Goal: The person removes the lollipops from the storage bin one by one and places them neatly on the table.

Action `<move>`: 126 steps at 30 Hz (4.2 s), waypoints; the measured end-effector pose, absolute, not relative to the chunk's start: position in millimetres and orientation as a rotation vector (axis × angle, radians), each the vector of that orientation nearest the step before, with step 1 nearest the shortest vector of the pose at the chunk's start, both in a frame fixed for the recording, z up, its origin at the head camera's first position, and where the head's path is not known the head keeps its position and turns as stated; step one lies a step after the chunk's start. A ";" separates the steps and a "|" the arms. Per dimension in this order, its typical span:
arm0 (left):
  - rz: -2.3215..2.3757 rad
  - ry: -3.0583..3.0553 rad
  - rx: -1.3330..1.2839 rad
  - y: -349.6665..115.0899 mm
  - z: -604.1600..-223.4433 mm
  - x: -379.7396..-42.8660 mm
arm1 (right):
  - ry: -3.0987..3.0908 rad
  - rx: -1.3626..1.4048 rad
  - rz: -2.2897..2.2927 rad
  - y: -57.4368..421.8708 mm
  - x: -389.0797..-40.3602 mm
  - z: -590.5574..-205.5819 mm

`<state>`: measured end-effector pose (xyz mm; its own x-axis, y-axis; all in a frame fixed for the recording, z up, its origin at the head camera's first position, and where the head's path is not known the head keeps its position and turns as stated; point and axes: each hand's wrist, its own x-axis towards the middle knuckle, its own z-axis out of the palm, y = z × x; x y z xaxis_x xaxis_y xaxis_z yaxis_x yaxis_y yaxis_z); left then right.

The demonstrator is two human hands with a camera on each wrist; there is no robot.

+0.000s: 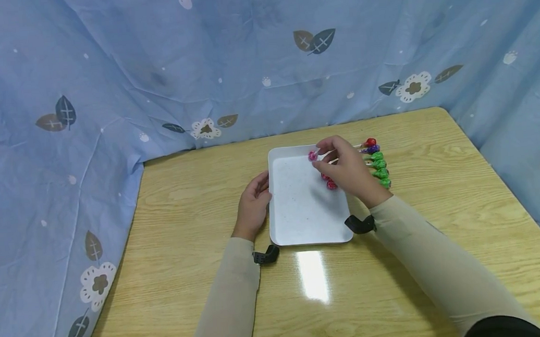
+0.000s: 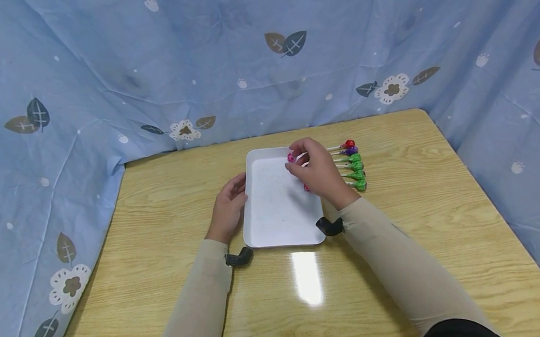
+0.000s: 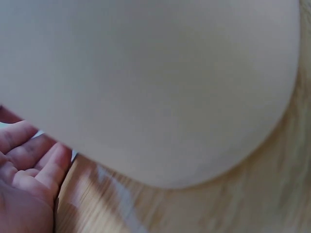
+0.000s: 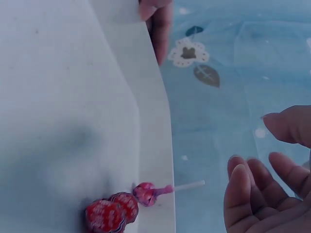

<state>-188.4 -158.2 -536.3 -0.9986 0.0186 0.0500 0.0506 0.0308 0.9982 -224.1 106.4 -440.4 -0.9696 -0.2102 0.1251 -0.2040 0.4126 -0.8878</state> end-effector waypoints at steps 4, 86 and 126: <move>-2.157 -2.249 -0.067 -158.3 -535.7 -188.7 | 2.599 -0.352 -1.645 100.2 -231.6 -438.7; -2.155 -2.244 -0.056 -155.2 -534.8 -181.6 | 2.765 -0.572 -1.392 78.4 -268.8 -482.8; -2.114 -2.277 -0.034 -153.4 -535.1 -176.4 | 2.839 -0.459 -1.457 167.3 -216.7 -453.9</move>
<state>-176.4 -153.4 -535.1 -0.9992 -0.0071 0.0399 0.0393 0.0742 0.9965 -216.7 167.3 -453.9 -0.9562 -0.2132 0.2006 -0.2873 0.5517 -0.7830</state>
